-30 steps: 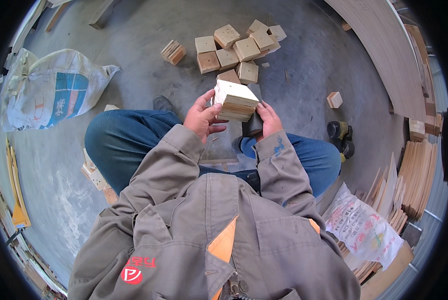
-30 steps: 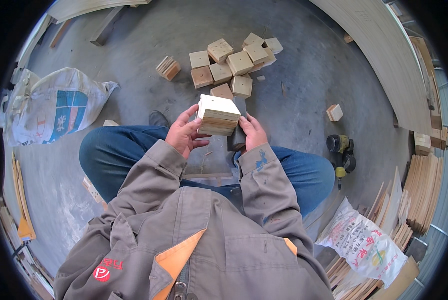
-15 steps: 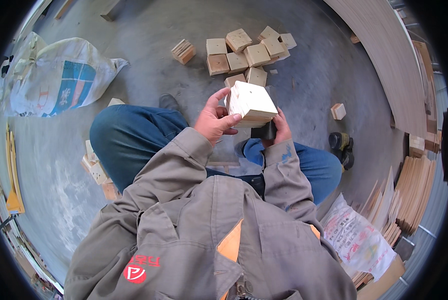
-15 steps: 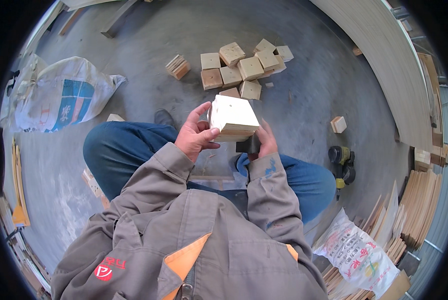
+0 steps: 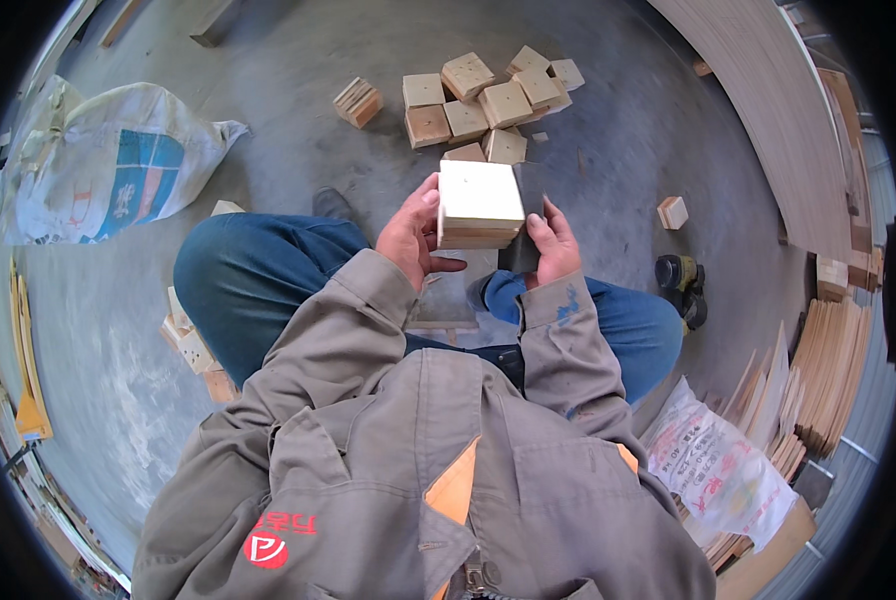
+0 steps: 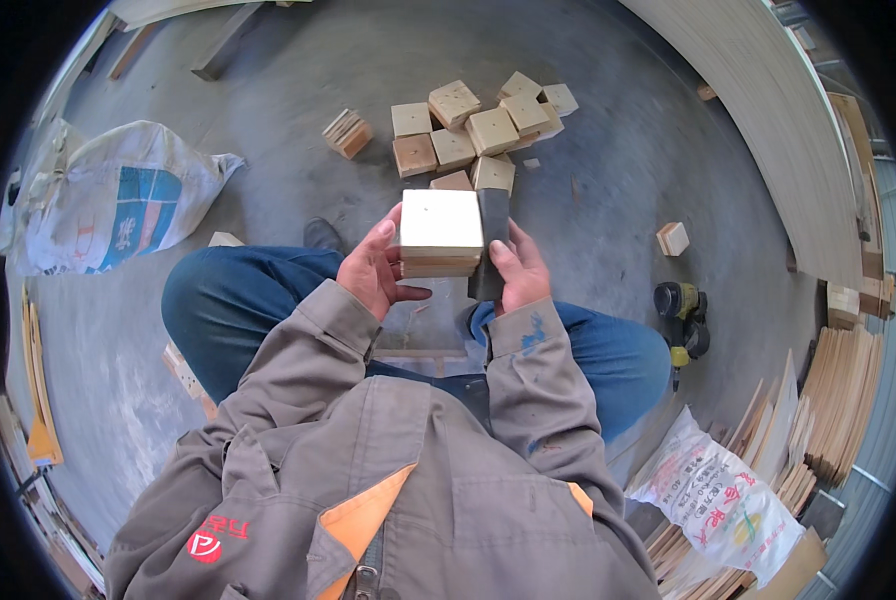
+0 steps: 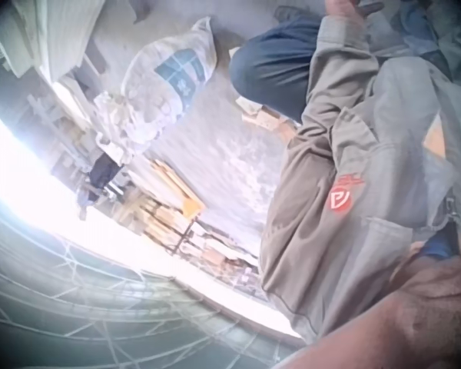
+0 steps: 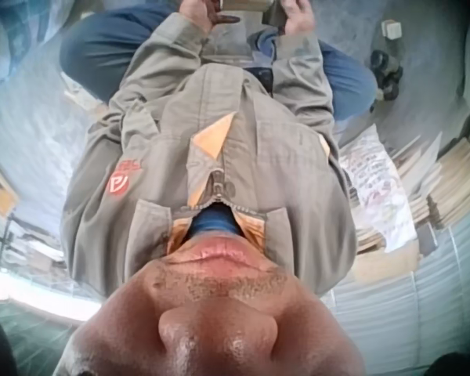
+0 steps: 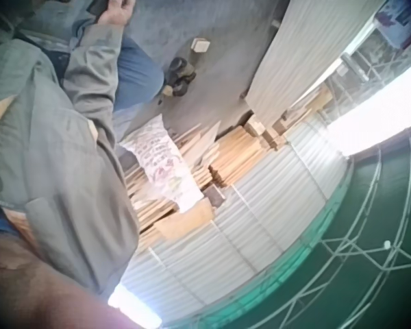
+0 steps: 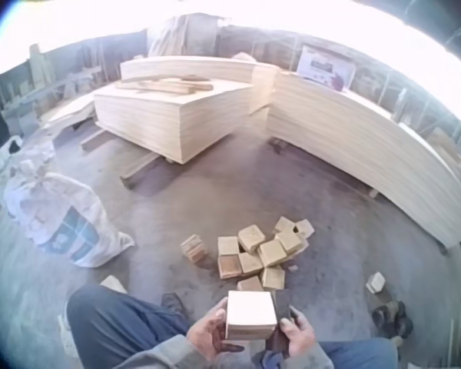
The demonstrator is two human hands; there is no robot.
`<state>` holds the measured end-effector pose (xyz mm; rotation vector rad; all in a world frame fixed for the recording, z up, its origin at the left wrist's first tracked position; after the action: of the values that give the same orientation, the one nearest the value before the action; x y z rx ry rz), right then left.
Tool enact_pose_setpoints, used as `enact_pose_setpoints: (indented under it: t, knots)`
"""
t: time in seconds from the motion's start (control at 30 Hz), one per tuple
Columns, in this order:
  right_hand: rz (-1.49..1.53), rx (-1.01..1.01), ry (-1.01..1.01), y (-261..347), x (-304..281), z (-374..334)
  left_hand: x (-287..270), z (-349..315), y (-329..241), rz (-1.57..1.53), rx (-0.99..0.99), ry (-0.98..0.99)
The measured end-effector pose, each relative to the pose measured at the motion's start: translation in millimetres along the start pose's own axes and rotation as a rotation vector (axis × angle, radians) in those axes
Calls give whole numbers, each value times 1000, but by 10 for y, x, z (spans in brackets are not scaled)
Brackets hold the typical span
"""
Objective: The person sits on the floor and sands small wooden blocks using a sanding block. They pick up each block, rub its surfaces, and place it back down, repeating the process for multiple pieces.
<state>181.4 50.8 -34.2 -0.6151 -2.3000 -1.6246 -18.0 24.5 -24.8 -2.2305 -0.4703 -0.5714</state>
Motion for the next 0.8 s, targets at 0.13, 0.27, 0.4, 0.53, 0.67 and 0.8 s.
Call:
enact_pose_setpoints:
  t: [0.13,0.27,0.4,0.53,0.67,0.8]
  knots:
    - [-25,-35,130,38,69,-15,-34,44,29,55,26,-99]
    - [-85,-57,161,75,68,-14,-169,174,152,-23,3,-90]
    - [-108,-71,190,136,117,-52,-154,152,135,-155,-25,-94]
    - [-249,-107,209,242,195,-121,-169,147,158,-207,-42,-73]
    - [-402,-194,182,217,195,-135,-149,192,209,-199,13,-105]
    - [-788,-551,202,289,377,-291,-158,230,192,-330,35,-100]
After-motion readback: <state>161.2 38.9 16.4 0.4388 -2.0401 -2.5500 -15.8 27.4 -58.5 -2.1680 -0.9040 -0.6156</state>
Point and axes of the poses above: each hand's wrist, its own z-axis towards the middle knuckle, its own x-axis out of the palm, y = z × x, the point moved 7 cm from there along z, towards the middle knuckle, and after that the axes turned 5 degrees about z, right-handed, at the moved point
